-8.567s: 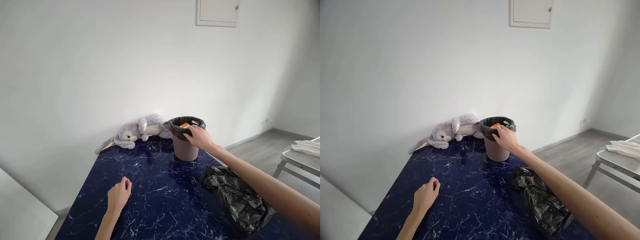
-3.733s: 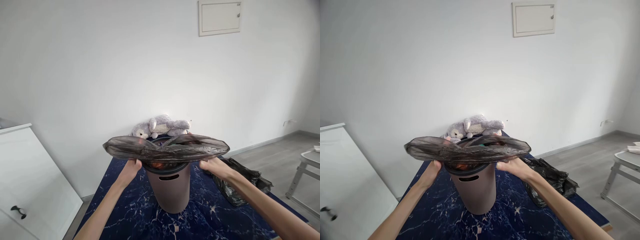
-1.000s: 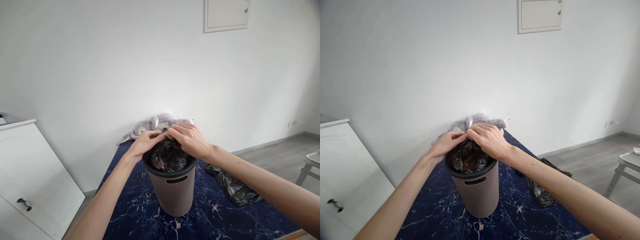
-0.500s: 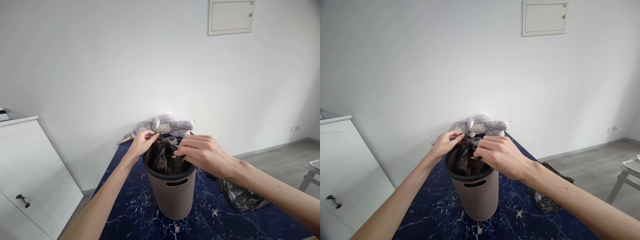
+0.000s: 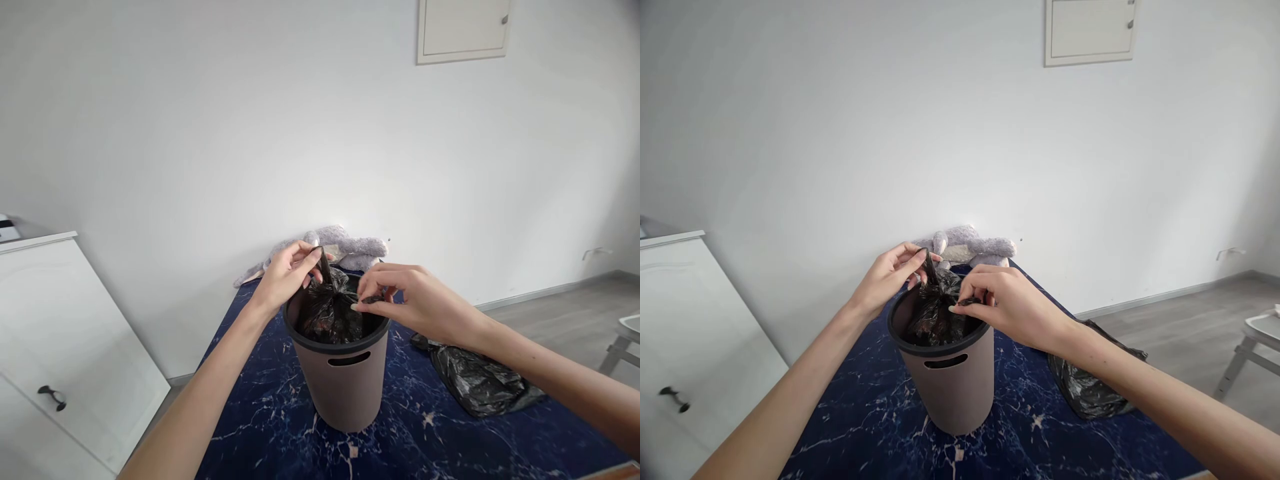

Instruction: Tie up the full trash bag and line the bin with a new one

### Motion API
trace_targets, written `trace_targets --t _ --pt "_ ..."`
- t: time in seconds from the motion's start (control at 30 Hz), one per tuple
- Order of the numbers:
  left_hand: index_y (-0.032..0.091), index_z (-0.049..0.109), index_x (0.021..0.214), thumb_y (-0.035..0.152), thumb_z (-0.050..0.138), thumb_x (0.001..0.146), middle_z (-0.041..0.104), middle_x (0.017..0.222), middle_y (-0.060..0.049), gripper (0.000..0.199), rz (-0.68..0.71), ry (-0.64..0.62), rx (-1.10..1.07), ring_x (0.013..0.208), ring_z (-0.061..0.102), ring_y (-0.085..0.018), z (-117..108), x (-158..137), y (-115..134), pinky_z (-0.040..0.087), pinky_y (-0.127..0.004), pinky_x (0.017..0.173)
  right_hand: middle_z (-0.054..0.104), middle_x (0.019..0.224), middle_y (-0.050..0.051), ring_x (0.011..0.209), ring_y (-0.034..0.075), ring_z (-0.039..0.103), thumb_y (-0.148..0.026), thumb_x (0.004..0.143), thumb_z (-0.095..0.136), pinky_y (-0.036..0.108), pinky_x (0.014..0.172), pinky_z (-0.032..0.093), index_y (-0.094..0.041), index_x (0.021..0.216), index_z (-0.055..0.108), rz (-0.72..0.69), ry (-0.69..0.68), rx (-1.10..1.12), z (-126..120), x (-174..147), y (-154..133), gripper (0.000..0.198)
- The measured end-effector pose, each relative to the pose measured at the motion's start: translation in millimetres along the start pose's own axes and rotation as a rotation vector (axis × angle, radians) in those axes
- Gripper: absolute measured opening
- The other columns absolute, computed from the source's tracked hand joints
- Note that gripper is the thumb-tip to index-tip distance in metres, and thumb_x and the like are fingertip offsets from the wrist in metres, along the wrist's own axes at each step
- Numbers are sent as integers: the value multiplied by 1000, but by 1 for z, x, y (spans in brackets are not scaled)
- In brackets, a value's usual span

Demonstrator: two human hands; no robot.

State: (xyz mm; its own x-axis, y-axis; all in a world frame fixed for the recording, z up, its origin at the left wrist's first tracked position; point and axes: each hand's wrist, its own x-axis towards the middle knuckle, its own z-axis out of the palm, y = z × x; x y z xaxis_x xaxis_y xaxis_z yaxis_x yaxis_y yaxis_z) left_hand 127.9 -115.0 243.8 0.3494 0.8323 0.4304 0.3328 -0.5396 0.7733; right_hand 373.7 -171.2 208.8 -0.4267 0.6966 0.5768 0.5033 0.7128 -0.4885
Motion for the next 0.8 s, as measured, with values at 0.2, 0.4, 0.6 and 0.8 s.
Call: trace_targets --t 0.2,0.4,0.6,0.8 --pt "21 61 98 52 59 103 80 106 -9 31 139 -137 42 88 74 -20 14 -11 38 57 -34 80 73 92 5 71 18 62 -48 97 68 34 62 48 -23 83 71 76 -34 98 14 23 3 29" --pt "27 65 137 63 64 96 65 150 -11 55 48 -104 278 137 59 -34 0 -14 25 50 -45 108 71 74 2 66 20 64 -51 96 67 35 62 48 -23 77 68 141 -42 153 18 26 4 33" --pt "33 79 115 57 74 90 75 130 -4 35 61 -329 351 122 67 -34 2 -15 4 52 -41 98 79 112 8 99 26 75 -53 92 73 41 86 59 -23 80 72 162 57 301 20 22 13 32" --pt "26 78 82 61 61 97 73 88 -2 41 96 -95 351 87 68 -25 12 -14 -5 48 -33 77 79 88 6 79 24 71 -51 96 71 39 68 53 -24 78 70 157 134 44 8 12 13 32"
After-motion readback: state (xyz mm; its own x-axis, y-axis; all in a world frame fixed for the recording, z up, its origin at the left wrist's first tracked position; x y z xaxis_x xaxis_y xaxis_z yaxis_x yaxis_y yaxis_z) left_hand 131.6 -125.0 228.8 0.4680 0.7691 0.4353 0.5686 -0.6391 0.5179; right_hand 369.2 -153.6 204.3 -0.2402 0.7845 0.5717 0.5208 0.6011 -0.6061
